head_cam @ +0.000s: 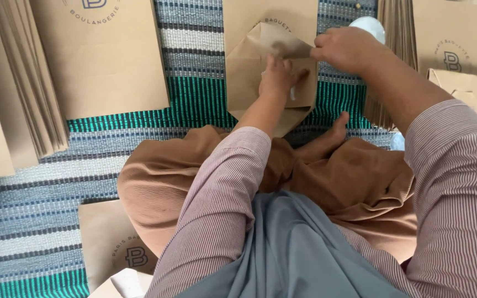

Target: Applying glue to paper bags and attaching paper handles to them.

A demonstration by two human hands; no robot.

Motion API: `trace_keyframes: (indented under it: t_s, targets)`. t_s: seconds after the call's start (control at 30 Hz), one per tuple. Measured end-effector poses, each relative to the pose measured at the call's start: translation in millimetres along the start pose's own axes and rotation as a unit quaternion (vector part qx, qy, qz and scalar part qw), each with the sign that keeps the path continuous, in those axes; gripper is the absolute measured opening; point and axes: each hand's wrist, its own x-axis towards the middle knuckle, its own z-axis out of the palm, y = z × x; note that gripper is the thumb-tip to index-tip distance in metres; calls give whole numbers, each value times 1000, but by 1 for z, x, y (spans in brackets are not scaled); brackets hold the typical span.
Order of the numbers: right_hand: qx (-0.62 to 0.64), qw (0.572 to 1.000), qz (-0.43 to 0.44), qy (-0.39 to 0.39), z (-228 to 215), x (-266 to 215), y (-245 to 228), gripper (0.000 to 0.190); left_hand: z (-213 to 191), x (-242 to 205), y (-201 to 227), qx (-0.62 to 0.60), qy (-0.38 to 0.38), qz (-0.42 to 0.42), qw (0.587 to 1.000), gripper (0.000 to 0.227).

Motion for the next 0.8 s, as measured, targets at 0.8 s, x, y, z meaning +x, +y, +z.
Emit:
trace_keyframes:
  t_s: [0.8]
  targets:
    - [505, 810, 298, 6, 6, -30, -63, 68, 27, 50, 34, 87, -26, 23, 996, 61]
